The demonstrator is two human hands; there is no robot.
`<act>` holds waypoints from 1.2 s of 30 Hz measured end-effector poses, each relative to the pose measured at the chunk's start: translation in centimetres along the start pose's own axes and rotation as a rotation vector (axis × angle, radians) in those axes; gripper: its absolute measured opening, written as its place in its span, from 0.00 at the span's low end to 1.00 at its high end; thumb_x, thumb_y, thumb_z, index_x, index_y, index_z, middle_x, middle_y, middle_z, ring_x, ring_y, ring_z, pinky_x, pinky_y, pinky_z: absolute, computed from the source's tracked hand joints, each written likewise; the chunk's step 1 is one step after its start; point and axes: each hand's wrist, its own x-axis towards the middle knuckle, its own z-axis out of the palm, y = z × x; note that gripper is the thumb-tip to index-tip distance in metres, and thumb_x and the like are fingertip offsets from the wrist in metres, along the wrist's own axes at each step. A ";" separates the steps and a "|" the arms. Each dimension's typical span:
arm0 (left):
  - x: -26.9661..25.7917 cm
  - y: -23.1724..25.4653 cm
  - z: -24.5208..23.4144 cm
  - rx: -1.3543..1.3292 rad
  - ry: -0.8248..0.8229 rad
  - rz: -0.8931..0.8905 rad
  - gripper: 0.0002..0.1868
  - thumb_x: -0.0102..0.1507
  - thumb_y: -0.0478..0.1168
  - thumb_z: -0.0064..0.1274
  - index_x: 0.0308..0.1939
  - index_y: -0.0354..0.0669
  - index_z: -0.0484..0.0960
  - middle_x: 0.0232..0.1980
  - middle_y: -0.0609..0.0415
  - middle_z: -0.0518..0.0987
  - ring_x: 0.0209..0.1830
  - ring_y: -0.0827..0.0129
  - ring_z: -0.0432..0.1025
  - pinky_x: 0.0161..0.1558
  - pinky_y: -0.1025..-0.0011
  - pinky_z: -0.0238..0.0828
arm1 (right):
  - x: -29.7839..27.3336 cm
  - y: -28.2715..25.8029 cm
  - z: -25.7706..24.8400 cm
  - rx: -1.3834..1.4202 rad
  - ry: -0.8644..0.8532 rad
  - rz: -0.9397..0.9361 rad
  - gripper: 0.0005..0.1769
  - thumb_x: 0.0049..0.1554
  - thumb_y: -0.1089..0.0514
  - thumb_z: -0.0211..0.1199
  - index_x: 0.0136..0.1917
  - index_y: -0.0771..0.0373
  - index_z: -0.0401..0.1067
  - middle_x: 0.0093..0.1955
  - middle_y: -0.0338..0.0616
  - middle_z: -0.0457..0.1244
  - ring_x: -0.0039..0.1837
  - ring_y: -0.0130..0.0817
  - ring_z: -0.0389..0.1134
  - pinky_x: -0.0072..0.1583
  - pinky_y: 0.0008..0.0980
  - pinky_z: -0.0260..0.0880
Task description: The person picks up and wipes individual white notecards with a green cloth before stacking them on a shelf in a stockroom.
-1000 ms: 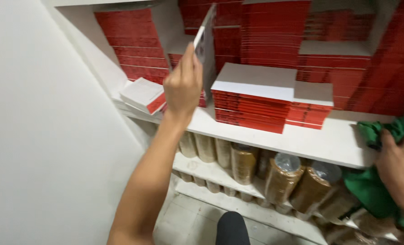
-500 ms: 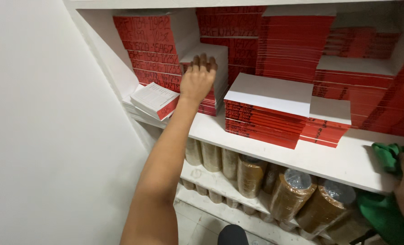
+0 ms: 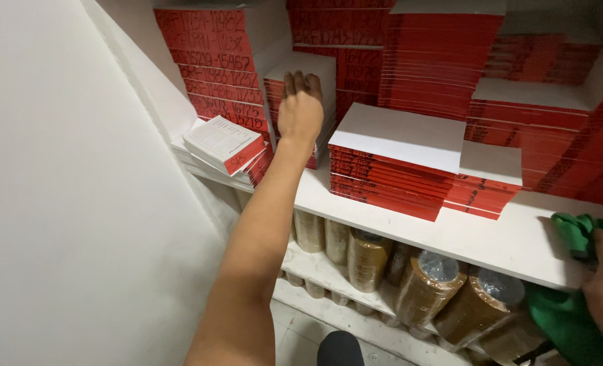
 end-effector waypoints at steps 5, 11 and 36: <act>0.1 -0.4 -2.1 -0.075 -0.044 0.009 0.15 0.63 0.30 0.47 0.54 0.32 0.75 0.59 0.33 0.77 0.66 0.39 0.69 0.33 0.52 0.85 | -1.2 -1.0 -1.7 -0.592 0.095 -0.036 0.49 0.53 0.55 0.65 0.88 0.45 0.67 0.57 0.51 0.68 0.44 0.40 0.73 0.49 0.31 0.75; 0.2 -0.4 -1.4 -0.058 -0.087 -0.023 0.19 0.63 0.31 0.44 0.58 0.36 0.74 0.62 0.37 0.75 0.69 0.44 0.66 0.37 0.52 0.83 | -2.6 -5.7 -7.6 -0.723 0.256 -0.136 0.38 0.56 0.42 0.60 0.80 0.33 0.72 0.65 0.45 0.67 0.56 0.41 0.71 0.57 0.32 0.73; -28.9 52.1 -28.1 -1.733 -0.045 0.838 0.12 0.67 0.36 0.50 0.53 0.46 0.82 0.51 0.55 0.82 0.47 0.63 0.80 0.44 0.69 0.77 | -38.8 8.2 -19.2 -0.139 0.595 0.405 0.43 0.46 0.70 0.67 0.76 0.56 0.71 0.66 0.63 0.59 0.67 0.68 0.65 0.67 0.59 0.66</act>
